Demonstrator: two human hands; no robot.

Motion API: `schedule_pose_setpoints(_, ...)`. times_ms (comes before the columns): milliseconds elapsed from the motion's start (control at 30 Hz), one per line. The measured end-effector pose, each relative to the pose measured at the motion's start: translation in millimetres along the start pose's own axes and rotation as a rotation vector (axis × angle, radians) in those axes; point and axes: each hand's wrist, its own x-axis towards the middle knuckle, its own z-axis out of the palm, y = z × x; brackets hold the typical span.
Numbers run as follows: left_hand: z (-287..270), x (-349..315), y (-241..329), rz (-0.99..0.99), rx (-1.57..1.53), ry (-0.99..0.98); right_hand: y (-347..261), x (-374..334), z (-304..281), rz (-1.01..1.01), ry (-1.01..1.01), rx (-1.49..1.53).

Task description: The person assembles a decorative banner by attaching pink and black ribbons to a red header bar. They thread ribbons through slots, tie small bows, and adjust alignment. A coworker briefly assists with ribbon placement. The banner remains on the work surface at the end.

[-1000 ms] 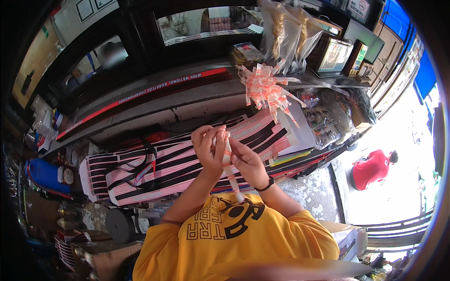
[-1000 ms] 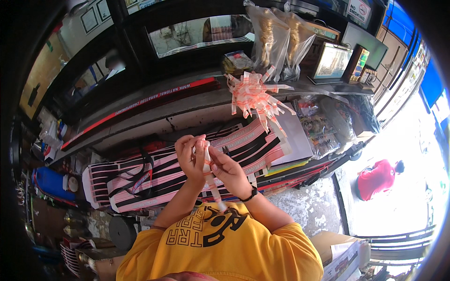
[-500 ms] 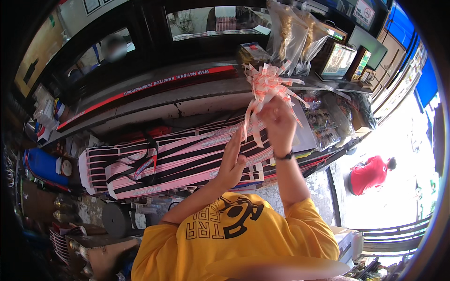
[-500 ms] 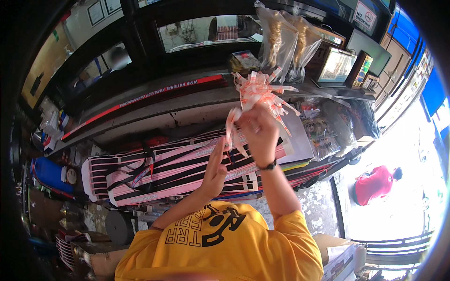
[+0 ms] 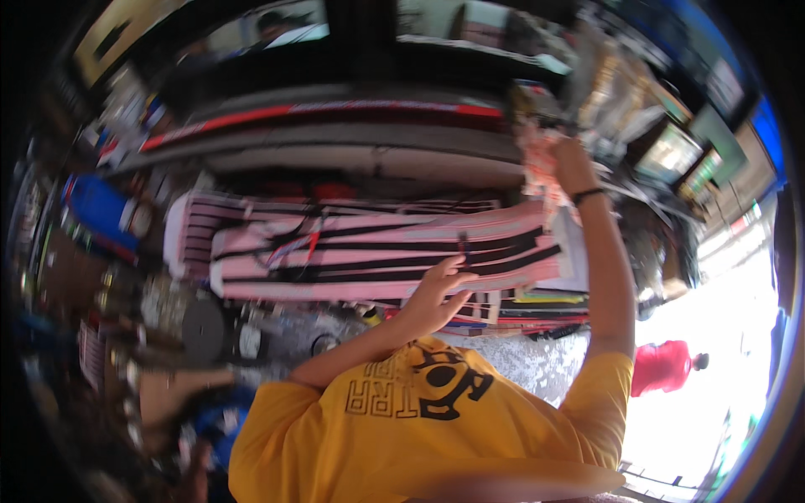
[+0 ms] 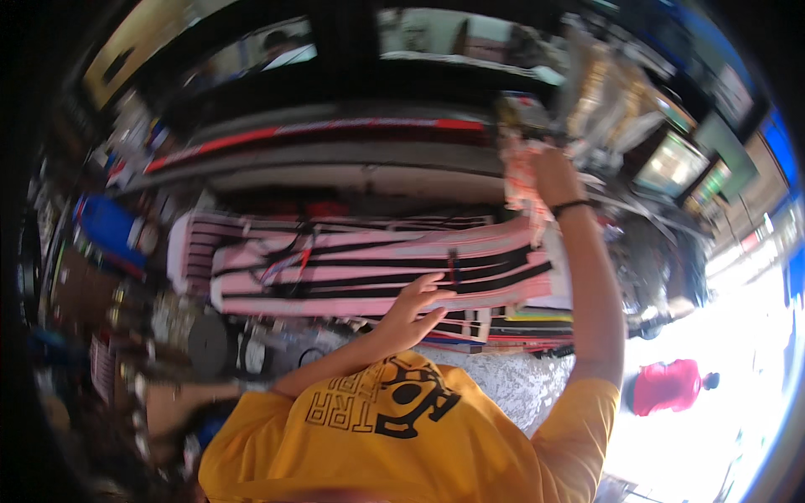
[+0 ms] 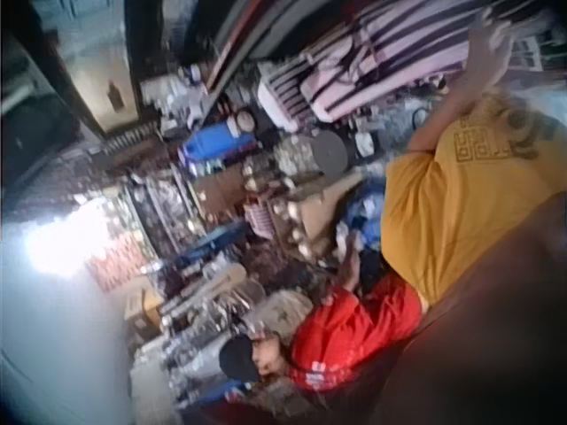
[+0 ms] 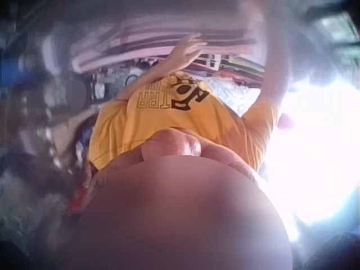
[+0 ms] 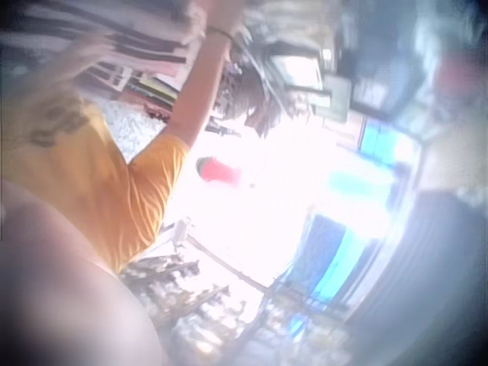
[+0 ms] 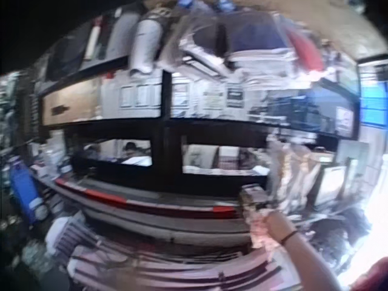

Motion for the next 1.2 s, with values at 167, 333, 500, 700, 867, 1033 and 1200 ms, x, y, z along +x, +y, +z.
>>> schedule_pose_setpoints(167,6.0,-19.3,-13.0,-0.007,-0.008,-0.001,15.0,-3.7,-16.7,0.017,-0.101,0.275)
schedule_pose_setpoints(333,0.2,-32.9,-24.5,-0.018,-0.036,-0.013,26.5,-9.6,-17.5,0.093,-0.118,0.531)
schedule_pose_setpoints(500,-34.2,-51.2,-71.9,-0.081,0.361,0.148,35.0,1.1,5.2,0.215,0.045,0.597)
schedule_pose_setpoints(700,-111.5,-101.4,-145.3,-0.510,0.959,0.396,34.2,-4.4,7.3,0.401,0.132,0.657)
schedule_pose_setpoints(867,-163.6,-134.9,-172.1,-0.782,1.139,0.263,29.5,-3.3,-3.4,0.243,0.331,0.424)
schedule_pose_setpoints(1033,-198.2,-137.3,-167.0,-0.750,0.937,0.302,11.6,-8.6,-27.2,0.282,0.240,0.517)
schedule_pose_setpoints(1200,-234.9,-116.1,-143.2,-0.565,0.397,0.548,-55.2,-9.2,-73.2,0.153,0.607,0.383)
